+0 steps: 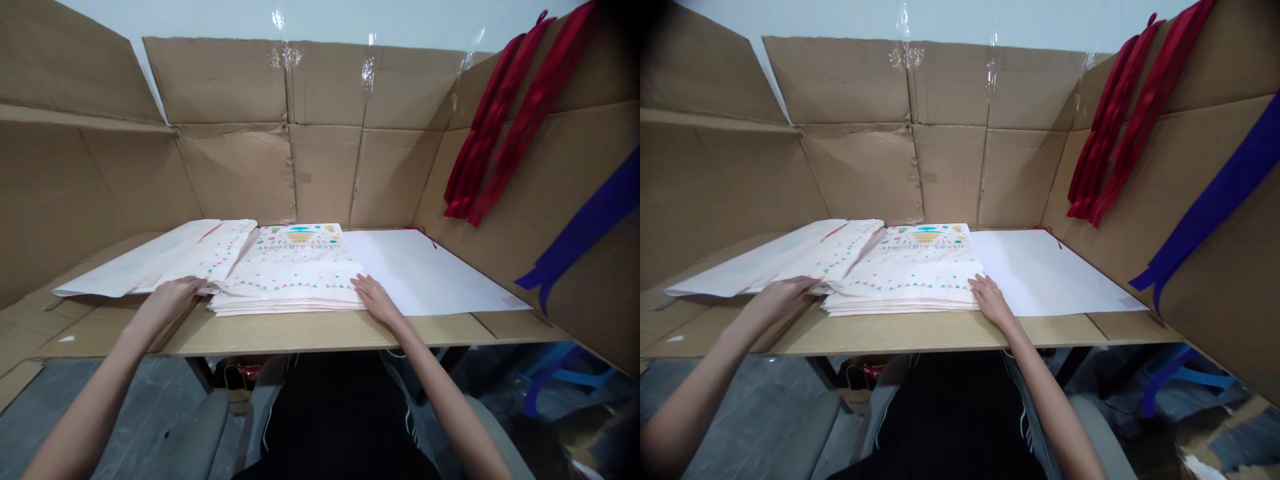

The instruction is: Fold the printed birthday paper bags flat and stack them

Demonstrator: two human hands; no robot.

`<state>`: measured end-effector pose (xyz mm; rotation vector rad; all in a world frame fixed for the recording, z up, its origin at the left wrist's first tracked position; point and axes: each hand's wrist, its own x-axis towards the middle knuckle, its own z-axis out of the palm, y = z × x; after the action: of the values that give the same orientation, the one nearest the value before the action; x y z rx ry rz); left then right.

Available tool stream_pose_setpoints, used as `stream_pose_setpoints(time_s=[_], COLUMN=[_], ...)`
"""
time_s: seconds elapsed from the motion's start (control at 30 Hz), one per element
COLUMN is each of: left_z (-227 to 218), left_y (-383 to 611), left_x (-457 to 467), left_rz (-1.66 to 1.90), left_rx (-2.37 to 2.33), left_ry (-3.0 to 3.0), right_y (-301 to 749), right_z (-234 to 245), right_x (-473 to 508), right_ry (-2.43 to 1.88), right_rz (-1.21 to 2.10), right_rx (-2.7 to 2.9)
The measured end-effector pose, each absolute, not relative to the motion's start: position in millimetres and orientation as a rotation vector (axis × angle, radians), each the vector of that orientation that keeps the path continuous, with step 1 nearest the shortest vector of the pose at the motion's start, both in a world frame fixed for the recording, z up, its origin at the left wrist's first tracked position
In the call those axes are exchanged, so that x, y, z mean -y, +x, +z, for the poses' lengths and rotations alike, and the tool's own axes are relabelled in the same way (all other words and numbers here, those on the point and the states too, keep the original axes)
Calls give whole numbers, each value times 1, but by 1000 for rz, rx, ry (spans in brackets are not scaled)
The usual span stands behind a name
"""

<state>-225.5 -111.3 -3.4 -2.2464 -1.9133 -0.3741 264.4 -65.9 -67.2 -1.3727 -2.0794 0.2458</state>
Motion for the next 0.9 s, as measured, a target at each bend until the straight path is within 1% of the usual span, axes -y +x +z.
stream_pose_setpoints(time_s=[0.1,0.3,0.37,0.43,0.47,0.53,0.6,0.67,0.73,0.8,0.9], left_z=[3,12,15,19,21,24,27,28,28,24,16], left_y=[-225,-229,-229,-225,-220,-206,-185,-162,-139,-120,-97], left_x=[109,95,86,76,70,60,54,50,48,47,45], left_rz=[-620,-1369,-1625,-1818,-1866,-1877,-1848,-1865,-1934,-2031,-2137], left_rx=[2020,2217,2182,2030,1942,1844,1839,1767,1615,1466,1311], left_ry=[-1964,-1622,-1582,-1676,-1751,-1852,-1842,-1853,-1849,-1897,-2092], right_y=[264,254,240,215,200,162,123,89,66,56,63], right_z=[-68,-66,-57,-43,-35,-20,-5,7,18,26,30], right_x=[64,63,61,58,54,45,33,21,10,3,-3], right_ry=[-1343,-1384,-1335,-1228,-1156,-993,-897,-909,-850,-813,-802], right_rz=[227,116,89,153,237,529,953,1387,1714,1878,1891], right_rx=[2094,2014,1986,1991,1999,2013,1923,1717,1441,1198,1019])
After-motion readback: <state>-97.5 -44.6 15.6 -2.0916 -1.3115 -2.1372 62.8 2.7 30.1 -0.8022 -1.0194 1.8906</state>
